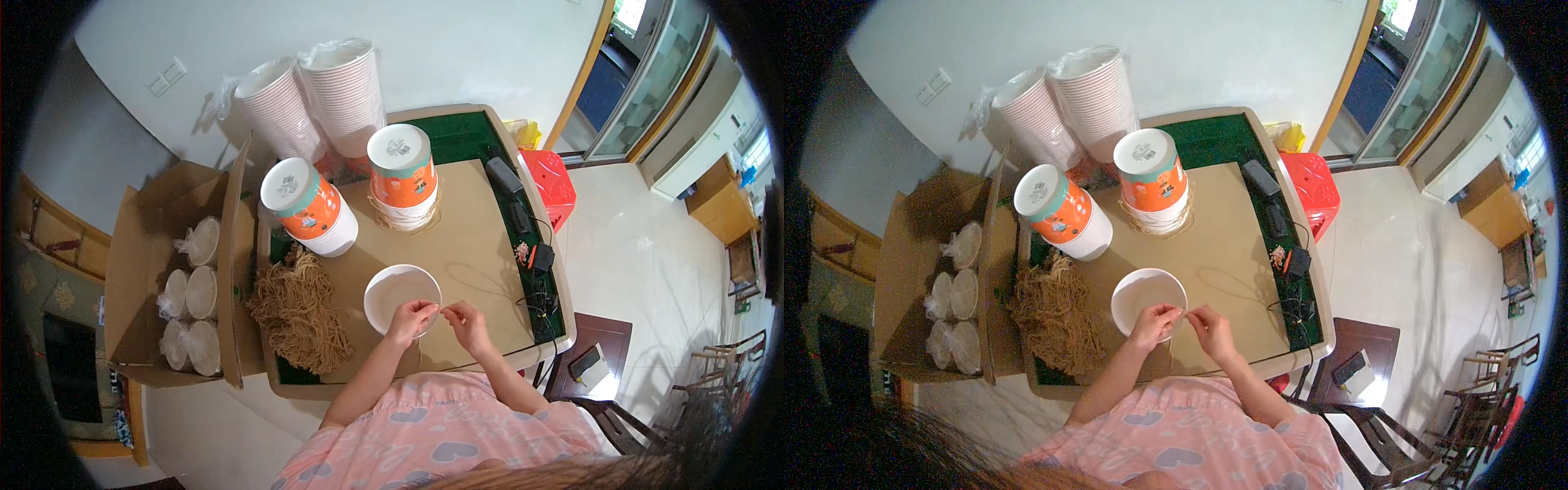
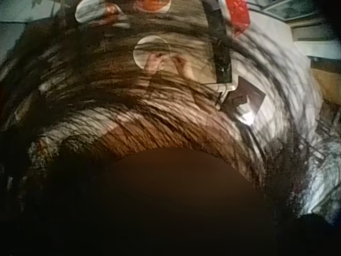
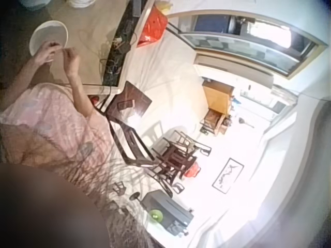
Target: Manually filling paper bowls with decorative shredded material and stacking them for packaging.
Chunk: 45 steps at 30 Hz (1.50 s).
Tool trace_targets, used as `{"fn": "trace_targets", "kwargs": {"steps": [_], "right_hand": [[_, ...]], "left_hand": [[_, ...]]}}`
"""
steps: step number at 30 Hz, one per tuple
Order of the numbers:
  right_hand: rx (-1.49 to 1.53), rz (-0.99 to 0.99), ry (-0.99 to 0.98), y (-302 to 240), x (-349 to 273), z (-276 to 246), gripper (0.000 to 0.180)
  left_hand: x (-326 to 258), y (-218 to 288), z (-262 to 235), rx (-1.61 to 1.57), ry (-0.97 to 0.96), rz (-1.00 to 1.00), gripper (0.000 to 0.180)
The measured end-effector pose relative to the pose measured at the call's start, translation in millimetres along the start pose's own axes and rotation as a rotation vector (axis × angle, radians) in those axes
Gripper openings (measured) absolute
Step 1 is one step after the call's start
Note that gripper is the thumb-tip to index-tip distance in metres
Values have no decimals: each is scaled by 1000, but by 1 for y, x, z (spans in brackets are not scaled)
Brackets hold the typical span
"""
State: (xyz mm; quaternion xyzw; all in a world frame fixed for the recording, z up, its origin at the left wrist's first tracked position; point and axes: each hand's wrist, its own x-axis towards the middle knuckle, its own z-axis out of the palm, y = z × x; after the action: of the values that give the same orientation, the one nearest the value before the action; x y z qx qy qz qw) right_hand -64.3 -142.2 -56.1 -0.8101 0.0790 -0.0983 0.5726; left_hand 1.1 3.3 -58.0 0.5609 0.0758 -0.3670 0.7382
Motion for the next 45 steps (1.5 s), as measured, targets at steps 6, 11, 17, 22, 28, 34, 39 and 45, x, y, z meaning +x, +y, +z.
{"fn": "trace_targets", "kwargs": {"steps": [6,11,17,22,28,34,39,45], "right_hand": [[66,211,-83,9,-1,1,22],[114,200,-49,27,-1,8,19],[332,311,-56,28,7,7,14],[364,262,30,30,14,15,15],[371,435,31,23,14,7,12],[178,121,-41,15,1,-10,16],[-79,-25,-30,4,-6,-4,19],[45,63,-19,10,-4,0,7]], "left_hand": [[-2,-1,3,8,-23,14,8],[-3,-1,4,39,-2,42,8],[-11,-4,13,642,175,643,6],[-14,-3,13,1027,115,845,10],[-5,-16,4,704,184,647,7],[5,-21,-8,424,127,437,11],[-1,-3,-6,170,47,21,11],[-2,-8,0,313,66,216,8]]}}
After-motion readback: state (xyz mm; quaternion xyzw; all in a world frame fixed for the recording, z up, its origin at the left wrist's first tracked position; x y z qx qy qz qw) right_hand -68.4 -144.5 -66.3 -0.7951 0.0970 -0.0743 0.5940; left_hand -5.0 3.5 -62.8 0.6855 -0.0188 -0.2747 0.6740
